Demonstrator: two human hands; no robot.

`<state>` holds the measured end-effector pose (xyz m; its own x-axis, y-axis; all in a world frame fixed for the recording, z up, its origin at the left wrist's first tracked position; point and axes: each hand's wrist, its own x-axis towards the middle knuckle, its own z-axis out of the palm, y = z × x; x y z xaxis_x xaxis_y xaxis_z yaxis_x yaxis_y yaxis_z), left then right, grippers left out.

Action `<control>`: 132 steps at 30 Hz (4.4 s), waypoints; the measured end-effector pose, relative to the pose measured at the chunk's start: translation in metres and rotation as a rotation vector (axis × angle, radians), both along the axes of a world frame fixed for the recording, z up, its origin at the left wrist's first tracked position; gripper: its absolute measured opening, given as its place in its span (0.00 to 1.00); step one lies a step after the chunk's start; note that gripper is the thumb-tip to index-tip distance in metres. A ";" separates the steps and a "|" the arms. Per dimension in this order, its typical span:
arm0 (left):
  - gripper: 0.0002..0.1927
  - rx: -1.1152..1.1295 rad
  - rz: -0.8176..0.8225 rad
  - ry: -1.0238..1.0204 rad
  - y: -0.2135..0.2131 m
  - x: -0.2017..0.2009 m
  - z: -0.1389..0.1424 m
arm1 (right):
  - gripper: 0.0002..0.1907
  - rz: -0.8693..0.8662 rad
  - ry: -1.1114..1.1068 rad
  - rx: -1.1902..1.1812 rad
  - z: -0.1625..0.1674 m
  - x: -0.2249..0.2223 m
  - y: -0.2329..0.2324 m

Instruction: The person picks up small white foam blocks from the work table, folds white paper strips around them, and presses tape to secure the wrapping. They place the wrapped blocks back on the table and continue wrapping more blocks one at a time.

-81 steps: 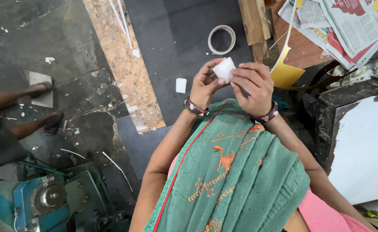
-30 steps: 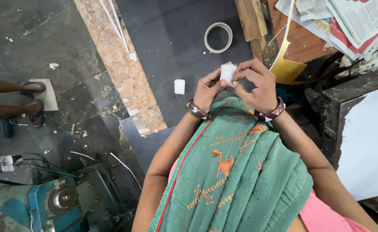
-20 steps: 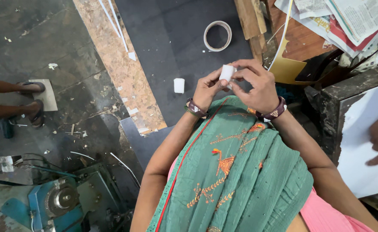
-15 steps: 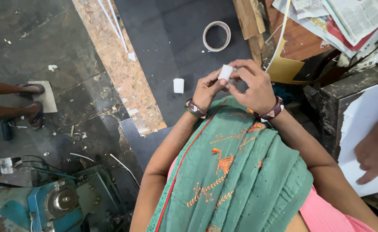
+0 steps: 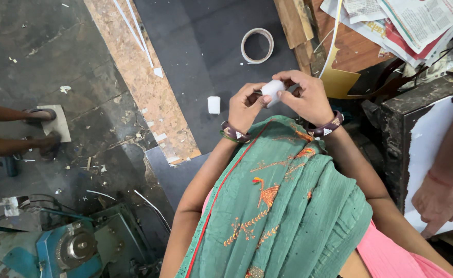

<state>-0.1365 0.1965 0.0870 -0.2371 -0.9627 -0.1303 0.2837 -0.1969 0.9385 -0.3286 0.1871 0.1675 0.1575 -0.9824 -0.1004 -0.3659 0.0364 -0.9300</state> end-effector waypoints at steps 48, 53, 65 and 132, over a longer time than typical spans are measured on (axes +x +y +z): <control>0.07 -0.199 0.283 -0.190 0.017 -0.017 0.032 | 0.10 -0.279 -0.501 -0.157 -0.039 0.036 0.031; 0.06 -0.141 0.333 -0.140 0.017 -0.018 0.025 | 0.09 -0.344 -0.582 -0.124 -0.044 0.041 0.030; 0.09 -0.055 0.352 -0.012 0.004 -0.018 -0.030 | 0.11 -0.350 -0.637 -0.014 -0.067 0.047 0.010; 0.31 -0.243 0.052 0.031 0.007 0.010 0.047 | 0.10 0.131 0.254 -0.493 0.053 0.021 0.011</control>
